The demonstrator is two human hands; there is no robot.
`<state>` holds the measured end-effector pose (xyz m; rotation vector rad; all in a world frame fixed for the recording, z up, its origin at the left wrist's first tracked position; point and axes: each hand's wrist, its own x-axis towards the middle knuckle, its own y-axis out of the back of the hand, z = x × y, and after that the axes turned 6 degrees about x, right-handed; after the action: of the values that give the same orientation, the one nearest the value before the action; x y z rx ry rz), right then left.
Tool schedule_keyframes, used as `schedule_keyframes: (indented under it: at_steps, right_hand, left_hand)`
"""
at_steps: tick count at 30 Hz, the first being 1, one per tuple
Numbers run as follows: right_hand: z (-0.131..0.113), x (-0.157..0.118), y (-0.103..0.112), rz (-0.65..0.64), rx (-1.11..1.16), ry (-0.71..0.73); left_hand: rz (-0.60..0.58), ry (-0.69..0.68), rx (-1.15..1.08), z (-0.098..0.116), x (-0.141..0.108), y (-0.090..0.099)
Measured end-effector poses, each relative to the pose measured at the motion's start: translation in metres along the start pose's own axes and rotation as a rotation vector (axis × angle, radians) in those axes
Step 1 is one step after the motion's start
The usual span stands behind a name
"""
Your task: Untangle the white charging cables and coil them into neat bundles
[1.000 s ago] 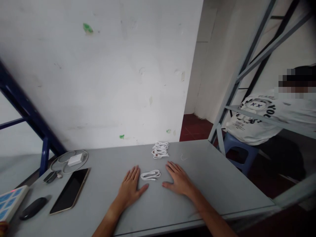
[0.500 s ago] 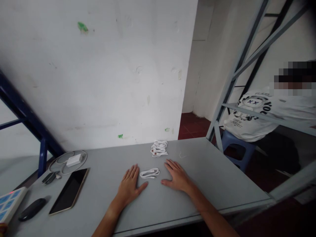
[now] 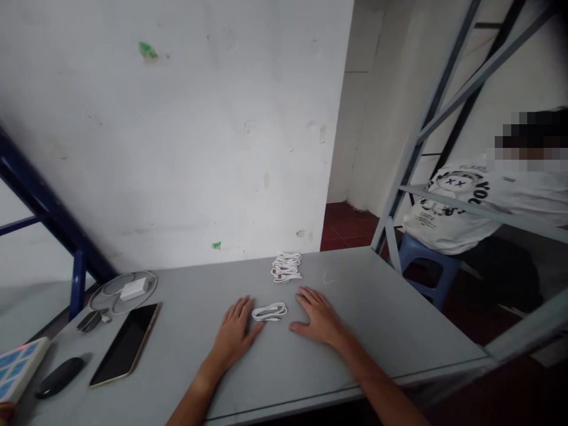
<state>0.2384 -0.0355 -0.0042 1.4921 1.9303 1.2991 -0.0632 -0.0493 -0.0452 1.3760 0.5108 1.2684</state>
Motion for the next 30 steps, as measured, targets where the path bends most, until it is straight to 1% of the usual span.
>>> schedule_keyframes:
  at_steps: [3, 5, 7, 10, 13, 15, 17, 19, 21, 26, 30]
  right_hand:
    - [-0.013, 0.004, -0.005, 0.046, 0.036, 0.098]
    - [-0.025, 0.008, -0.013, 0.015, 0.048, 0.181]
    - [-0.035, 0.015, -0.022, -0.007, 0.035, 0.218]
    - [-0.045, 0.025, -0.030, -0.010, 0.021, 0.187]
    - [-0.045, 0.034, -0.030, -0.015, 0.051, 0.173]
    - [-0.041, 0.036, -0.029, -0.023, 0.089, 0.185]
    - [-0.035, 0.037, -0.031, -0.014, 0.134, 0.157]
    - [-0.029, 0.036, -0.033, 0.018, 0.196, 0.081]
    - [-0.025, 0.035, -0.036, 0.052, 0.285, 0.007]
    - [-0.021, 0.037, -0.036, 0.081, 0.609, -0.083]
    - [-0.017, 0.041, -0.035, 0.077, 0.848, -0.153]
  left_hand:
    - [0.060, -0.038, -0.103, 0.013, 0.014, 0.002]
    - [0.055, -0.055, -0.138, 0.024, 0.027, 0.002]
    - [-0.032, -0.086, -0.192, 0.034, 0.041, 0.000]
    - [-0.151, -0.058, -0.239, 0.042, 0.061, -0.003]
    - [-0.232, -0.014, -0.207, 0.044, 0.076, -0.005]
    - [-0.255, -0.016, -0.178, 0.043, 0.081, -0.006]
    - [-0.243, -0.005, -0.134, 0.042, 0.081, -0.008]
    - [-0.213, 0.028, -0.096, 0.039, 0.079, -0.010]
    - [-0.196, 0.044, -0.118, 0.037, 0.076, -0.010]
    - [-0.237, -0.009, -0.262, 0.034, 0.075, -0.006]
    - [-0.258, -0.018, -0.237, 0.040, 0.075, -0.006]
